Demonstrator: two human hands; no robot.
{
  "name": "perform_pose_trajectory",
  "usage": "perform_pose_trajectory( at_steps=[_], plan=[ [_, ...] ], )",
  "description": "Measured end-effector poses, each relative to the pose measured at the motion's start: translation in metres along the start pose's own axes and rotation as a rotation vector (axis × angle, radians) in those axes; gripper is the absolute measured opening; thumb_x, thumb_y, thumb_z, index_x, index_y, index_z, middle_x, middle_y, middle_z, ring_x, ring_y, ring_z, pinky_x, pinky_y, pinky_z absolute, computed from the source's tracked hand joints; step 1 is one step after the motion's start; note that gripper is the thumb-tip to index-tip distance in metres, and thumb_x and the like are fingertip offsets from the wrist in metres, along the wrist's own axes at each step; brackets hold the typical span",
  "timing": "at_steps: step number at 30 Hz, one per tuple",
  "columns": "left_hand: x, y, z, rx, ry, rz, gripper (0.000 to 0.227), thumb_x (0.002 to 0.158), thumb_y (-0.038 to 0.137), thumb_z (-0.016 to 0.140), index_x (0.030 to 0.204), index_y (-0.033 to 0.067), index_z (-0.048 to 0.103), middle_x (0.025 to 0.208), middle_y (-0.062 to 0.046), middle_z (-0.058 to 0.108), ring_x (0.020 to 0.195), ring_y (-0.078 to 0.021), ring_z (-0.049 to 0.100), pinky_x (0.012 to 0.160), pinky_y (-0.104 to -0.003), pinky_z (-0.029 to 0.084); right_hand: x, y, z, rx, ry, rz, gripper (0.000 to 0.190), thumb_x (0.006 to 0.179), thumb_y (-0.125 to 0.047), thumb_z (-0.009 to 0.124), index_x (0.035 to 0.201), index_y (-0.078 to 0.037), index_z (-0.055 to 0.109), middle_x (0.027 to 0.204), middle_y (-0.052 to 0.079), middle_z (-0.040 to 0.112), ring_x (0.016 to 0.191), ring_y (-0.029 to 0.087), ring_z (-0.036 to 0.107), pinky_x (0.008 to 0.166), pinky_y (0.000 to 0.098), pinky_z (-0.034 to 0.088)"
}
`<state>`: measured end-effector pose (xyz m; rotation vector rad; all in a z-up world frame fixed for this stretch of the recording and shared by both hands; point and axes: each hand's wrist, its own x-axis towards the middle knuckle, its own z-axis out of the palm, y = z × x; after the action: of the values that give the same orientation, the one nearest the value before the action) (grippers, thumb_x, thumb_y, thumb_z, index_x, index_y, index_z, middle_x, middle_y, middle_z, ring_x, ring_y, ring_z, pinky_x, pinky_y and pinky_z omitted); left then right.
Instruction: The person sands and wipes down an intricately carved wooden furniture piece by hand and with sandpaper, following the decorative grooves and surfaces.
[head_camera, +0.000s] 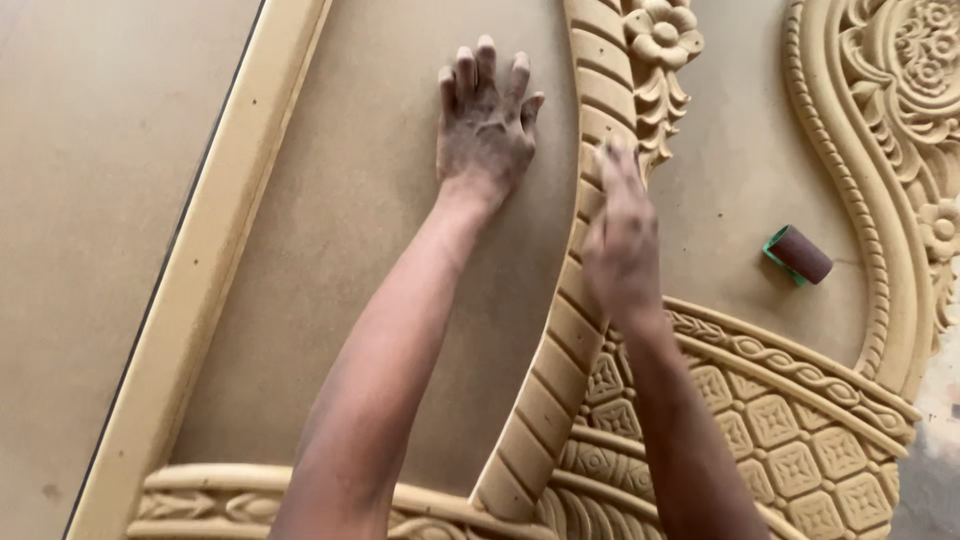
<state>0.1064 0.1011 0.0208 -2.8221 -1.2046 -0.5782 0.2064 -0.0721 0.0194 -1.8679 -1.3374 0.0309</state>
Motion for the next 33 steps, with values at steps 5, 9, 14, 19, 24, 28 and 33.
perform_pose_trajectory(
  at_steps=[5, 9, 14, 19, 24, 28, 33],
  plan=[
    [-0.004, 0.002, 0.000, 0.027, 0.019, 0.006, 0.052, 0.110, 0.044, 0.044, 0.151, 0.0131, 0.047, 0.151, -0.021, 0.038, 0.142, -0.0384, 0.035, 0.120, -0.053, 0.026, 0.079, 0.028, 0.018, 0.039, -0.034, 0.007, 0.041, 0.106, 0.003, 0.042, 0.146, 0.006, 0.051, 0.146, 0.026, 0.056, 0.138, 0.040, 0.052, 0.118, 0.0473, 0.040],
    [0.017, -0.006, -0.003, 0.027, -0.051, 0.000, 0.055, 0.108, 0.046, 0.041, 0.154, 0.0172, 0.043, 0.159, -0.021, 0.029, 0.149, -0.0383, 0.024, 0.123, -0.055, 0.016, 0.125, 0.024, 0.030, 0.074, -0.057, 0.201, 0.045, 0.106, 0.002, 0.033, 0.146, -0.001, 0.053, 0.142, 0.019, 0.065, 0.135, 0.031, 0.063, 0.121, 0.0395, 0.050],
    [0.052, 0.006, 0.003, -0.031, -0.215, -0.010, 0.059, 0.106, 0.049, 0.031, 0.159, 0.0240, 0.033, 0.169, -0.016, 0.014, 0.157, -0.0314, 0.008, 0.127, -0.053, 0.005, -0.005, -0.005, -0.001, 0.050, 0.014, -0.001, 0.061, 0.086, 0.014, 0.038, 0.147, 0.011, 0.047, 0.154, 0.032, 0.047, 0.149, 0.042, 0.039, 0.127, 0.0466, 0.027],
    [0.074, 0.016, 0.027, -0.037, -0.169, -0.050, 0.059, 0.107, 0.049, 0.028, 0.161, 0.0243, 0.030, 0.170, -0.015, 0.015, 0.157, -0.0312, 0.011, 0.128, -0.048, 0.006, 0.101, 0.039, 0.020, 0.060, -0.012, -0.129, 0.058, 0.089, 0.014, 0.036, 0.144, 0.009, 0.052, 0.149, 0.029, 0.054, 0.144, 0.039, 0.046, 0.125, 0.0431, 0.034],
    [0.087, 0.015, 0.042, 0.025, -0.147, -0.194, 0.063, 0.108, 0.047, 0.026, 0.163, 0.0177, 0.024, 0.170, -0.014, 0.015, 0.158, -0.0294, 0.011, 0.129, -0.050, 0.004, 0.240, 0.073, 0.061, 0.105, -0.106, 0.017, 0.043, 0.100, 0.005, 0.035, 0.136, 0.004, 0.057, 0.138, 0.028, 0.061, 0.133, 0.038, 0.058, 0.117, 0.0420, 0.044],
    [0.084, 0.010, 0.040, 0.165, -0.020, -0.112, 0.063, 0.101, 0.035, 0.031, 0.161, 0.0145, 0.025, 0.169, -0.019, 0.016, 0.155, -0.0322, 0.011, 0.125, -0.049, 0.004, 0.194, 0.076, 0.051, 0.006, -0.039, -0.284, 0.045, 0.097, 0.008, 0.045, 0.142, 0.009, 0.054, 0.150, 0.032, 0.052, 0.143, 0.044, 0.045, 0.121, 0.0473, 0.034],
    [0.084, 0.017, 0.046, -0.097, -0.023, -0.158, 0.061, 0.106, 0.041, 0.034, 0.157, 0.0086, 0.031, 0.167, -0.019, 0.020, 0.157, -0.0340, 0.013, 0.128, -0.050, 0.005, 0.112, 0.060, 0.018, -0.002, -0.077, -0.216, 0.051, 0.096, 0.009, 0.041, 0.147, 0.007, 0.050, 0.154, 0.031, 0.049, 0.147, 0.043, 0.043, 0.124, 0.0483, 0.032]
  ],
)
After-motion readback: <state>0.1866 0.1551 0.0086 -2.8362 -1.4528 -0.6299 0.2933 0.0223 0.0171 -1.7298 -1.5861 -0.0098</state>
